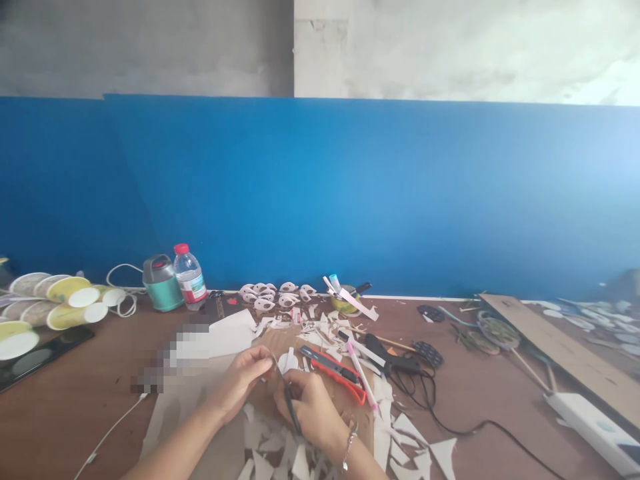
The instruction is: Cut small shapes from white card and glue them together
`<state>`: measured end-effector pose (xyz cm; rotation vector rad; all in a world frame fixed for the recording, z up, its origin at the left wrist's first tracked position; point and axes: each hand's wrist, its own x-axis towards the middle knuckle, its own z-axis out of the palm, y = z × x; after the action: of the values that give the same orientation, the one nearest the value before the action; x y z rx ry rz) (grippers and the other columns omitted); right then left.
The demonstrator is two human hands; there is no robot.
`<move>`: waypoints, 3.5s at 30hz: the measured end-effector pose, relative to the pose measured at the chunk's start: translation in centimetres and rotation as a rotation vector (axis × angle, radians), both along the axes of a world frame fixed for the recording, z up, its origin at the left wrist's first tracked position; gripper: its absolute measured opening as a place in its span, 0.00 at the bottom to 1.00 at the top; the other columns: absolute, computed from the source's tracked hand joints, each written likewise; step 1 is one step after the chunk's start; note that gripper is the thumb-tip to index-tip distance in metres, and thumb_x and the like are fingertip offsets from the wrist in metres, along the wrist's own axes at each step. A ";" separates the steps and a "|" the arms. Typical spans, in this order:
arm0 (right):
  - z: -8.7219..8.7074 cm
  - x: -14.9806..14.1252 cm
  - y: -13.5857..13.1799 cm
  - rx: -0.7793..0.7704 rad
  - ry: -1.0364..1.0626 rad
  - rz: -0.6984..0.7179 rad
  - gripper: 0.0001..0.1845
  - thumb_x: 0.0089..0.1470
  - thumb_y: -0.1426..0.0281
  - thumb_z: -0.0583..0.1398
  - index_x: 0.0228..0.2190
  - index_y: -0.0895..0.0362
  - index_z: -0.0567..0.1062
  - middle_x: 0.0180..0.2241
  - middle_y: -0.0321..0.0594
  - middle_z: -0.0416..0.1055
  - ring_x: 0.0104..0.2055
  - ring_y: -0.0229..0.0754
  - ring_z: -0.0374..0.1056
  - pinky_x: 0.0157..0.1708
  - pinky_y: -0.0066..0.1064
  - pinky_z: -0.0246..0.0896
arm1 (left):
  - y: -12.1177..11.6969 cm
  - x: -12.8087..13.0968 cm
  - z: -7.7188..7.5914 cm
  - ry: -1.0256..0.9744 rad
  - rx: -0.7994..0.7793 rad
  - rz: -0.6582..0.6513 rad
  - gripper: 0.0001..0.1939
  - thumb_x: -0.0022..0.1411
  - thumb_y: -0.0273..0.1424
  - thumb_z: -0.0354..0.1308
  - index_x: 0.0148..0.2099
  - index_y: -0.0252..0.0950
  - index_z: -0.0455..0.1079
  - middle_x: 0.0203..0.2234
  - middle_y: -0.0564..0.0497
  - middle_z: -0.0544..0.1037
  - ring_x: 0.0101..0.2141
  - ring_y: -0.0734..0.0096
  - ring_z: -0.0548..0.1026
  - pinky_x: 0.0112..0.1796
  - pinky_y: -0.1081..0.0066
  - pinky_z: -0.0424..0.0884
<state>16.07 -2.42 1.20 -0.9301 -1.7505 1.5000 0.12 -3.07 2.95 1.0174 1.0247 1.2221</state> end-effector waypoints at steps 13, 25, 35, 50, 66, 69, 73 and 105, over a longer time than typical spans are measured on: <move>0.3 -0.1 -0.1 -0.007 -0.030 -0.008 0.07 0.46 0.71 0.58 0.20 0.58 0.64 0.16 0.28 0.55 0.18 0.30 0.47 0.17 0.23 0.41 | 0.2 0.5 -0.7 -0.077 0.006 0.020 0.08 0.48 0.32 0.62 0.25 0.34 0.67 0.18 0.54 0.72 0.24 0.74 0.67 0.30 0.74 0.60; 0.3 0.0 0.1 0.072 -0.050 -0.011 0.07 0.46 0.74 0.56 0.20 0.59 0.64 0.18 0.30 0.55 0.21 0.30 0.48 0.19 0.23 0.42 | 0.3 0.3 -0.9 -0.061 0.025 0.022 0.08 0.49 0.33 0.61 0.25 0.34 0.67 0.18 0.54 0.73 0.24 0.74 0.67 0.30 0.74 0.60; 0.2 0.4 0.0 0.065 -0.133 -0.009 0.08 0.48 0.70 0.59 0.22 0.59 0.66 0.18 0.29 0.55 0.20 0.31 0.47 0.18 0.23 0.42 | 0.4 0.0 -0.9 -0.031 0.015 -0.009 0.09 0.47 0.33 0.62 0.25 0.34 0.67 0.18 0.54 0.73 0.24 0.73 0.68 0.30 0.73 0.60; 0.0 0.6 0.5 0.157 -0.200 -0.050 0.12 0.49 0.65 0.59 0.21 0.60 0.69 0.18 0.31 0.57 0.21 0.32 0.50 0.21 0.23 0.47 | 0.3 0.5 -0.7 -0.118 -0.019 0.036 0.09 0.46 0.32 0.63 0.26 0.34 0.66 0.18 0.55 0.71 0.23 0.76 0.66 0.28 0.75 0.58; 0.7 0.7 0.4 0.219 -0.279 -0.079 0.12 0.49 0.66 0.55 0.19 0.59 0.68 0.18 0.32 0.57 0.21 0.33 0.49 0.21 0.25 0.45 | 0.4 0.3 -0.8 -0.026 -0.017 0.043 0.07 0.46 0.31 0.61 0.26 0.34 0.67 0.18 0.56 0.70 0.23 0.75 0.65 0.28 0.74 0.56; 1.1 0.7 0.3 0.212 -0.295 -0.083 0.10 0.48 0.68 0.55 0.19 0.58 0.68 0.17 0.31 0.56 0.21 0.33 0.49 0.21 0.25 0.44 | 0.3 0.4 -0.4 -0.045 -0.022 0.054 0.06 0.46 0.30 0.61 0.25 0.34 0.67 0.18 0.56 0.70 0.23 0.75 0.64 0.28 0.74 0.57; 1.2 0.7 0.2 0.215 -0.306 -0.088 0.10 0.48 0.68 0.56 0.19 0.59 0.68 0.17 0.31 0.57 0.21 0.33 0.49 0.20 0.25 0.44 | 0.0 0.5 0.0 -0.055 -0.029 0.062 0.06 0.46 0.31 0.61 0.25 0.34 0.68 0.18 0.55 0.70 0.23 0.75 0.64 0.28 0.74 0.56; 1.3 0.8 0.4 0.183 -0.263 -0.069 0.10 0.48 0.68 0.57 0.21 0.60 0.71 0.17 0.31 0.60 0.21 0.32 0.51 0.20 0.24 0.45 | 0.3 0.0 -0.6 -0.127 -0.063 0.001 0.07 0.45 0.30 0.64 0.24 0.33 0.70 0.18 0.55 0.70 0.22 0.77 0.66 0.27 0.76 0.59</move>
<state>16.83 -2.04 2.49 -1.1193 -1.9809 1.1935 0.10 -2.74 2.40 0.8799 0.9588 1.2321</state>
